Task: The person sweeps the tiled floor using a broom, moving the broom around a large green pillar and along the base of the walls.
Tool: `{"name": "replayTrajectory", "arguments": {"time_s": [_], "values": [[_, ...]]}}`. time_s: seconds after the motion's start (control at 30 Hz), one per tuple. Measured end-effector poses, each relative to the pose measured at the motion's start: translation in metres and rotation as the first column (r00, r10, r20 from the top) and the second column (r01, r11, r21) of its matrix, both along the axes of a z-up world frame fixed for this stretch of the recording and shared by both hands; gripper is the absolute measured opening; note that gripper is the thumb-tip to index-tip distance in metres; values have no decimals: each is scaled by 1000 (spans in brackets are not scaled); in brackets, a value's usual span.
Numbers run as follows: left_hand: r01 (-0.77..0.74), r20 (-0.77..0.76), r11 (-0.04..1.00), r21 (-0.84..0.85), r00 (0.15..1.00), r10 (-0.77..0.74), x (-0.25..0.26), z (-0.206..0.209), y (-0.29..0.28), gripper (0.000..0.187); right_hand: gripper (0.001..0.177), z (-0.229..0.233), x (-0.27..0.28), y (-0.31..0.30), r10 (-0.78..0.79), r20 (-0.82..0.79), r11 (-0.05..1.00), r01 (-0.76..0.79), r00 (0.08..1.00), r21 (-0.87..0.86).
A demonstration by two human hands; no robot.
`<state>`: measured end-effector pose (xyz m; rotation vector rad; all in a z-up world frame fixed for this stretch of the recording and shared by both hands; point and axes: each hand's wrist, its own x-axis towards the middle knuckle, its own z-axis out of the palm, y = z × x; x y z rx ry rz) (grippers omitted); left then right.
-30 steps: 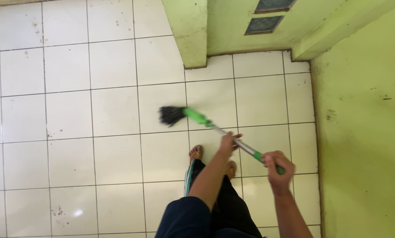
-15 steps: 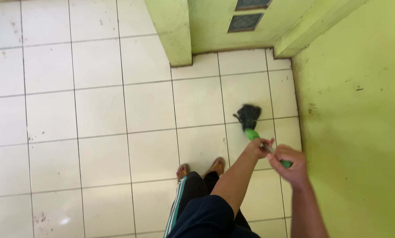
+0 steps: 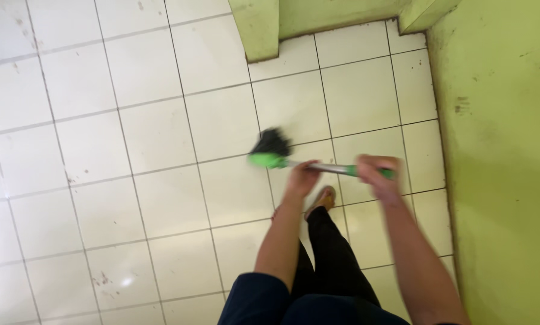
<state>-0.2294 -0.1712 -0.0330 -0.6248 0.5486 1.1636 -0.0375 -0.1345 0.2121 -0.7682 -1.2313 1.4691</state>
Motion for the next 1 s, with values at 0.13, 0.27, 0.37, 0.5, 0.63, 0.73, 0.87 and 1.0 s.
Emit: {"name": "replayTrajectory", "arguments": {"time_s": [0.13, 0.27, 0.37, 0.5, 0.63, 0.73, 0.87, 1.0], "values": [[-18, -298, 1000, -17, 955, 12, -144, -10, -41, 25, 20, -78, -113, -39, -71, 187, 908, 141, 980, -395], [-88, -452, 973, -215, 892, -19, -217, 7, -102, 20, 28, -103, -160, -89, -179, 89, 811, 198, 980, -550], [197, -639, 919, -340, 669, -380, -204, 35, -116, 23, 30, -104, -140, -96, -372, 11, 690, 285, 928, -665], [423, -687, 790, -445, 405, -603, -139, 35, -124, 48, 19, -88, -105, -126, -573, 113, 638, 529, 812, -559], [573, -620, 749, -334, 465, -632, -51, 29, -123, 60, 24, -48, -48, -146, -735, 132, 582, 718, 665, -381], [725, -539, 657, -206, 476, -695, 17, 29, -115, 56, 31, -2, -7, -167, -714, 124, 689, 723, 689, -49], [823, -411, 564, 63, 537, -737, 126, 30, -106, 55, 36, 63, 52, -187, -716, 90, 695, 696, 692, 183], [885, -320, 455, -96, 406, -856, 237, 42, -110, 38, 36, 94, 84, -216, -740, 114, 668, 702, 663, 248]]}}
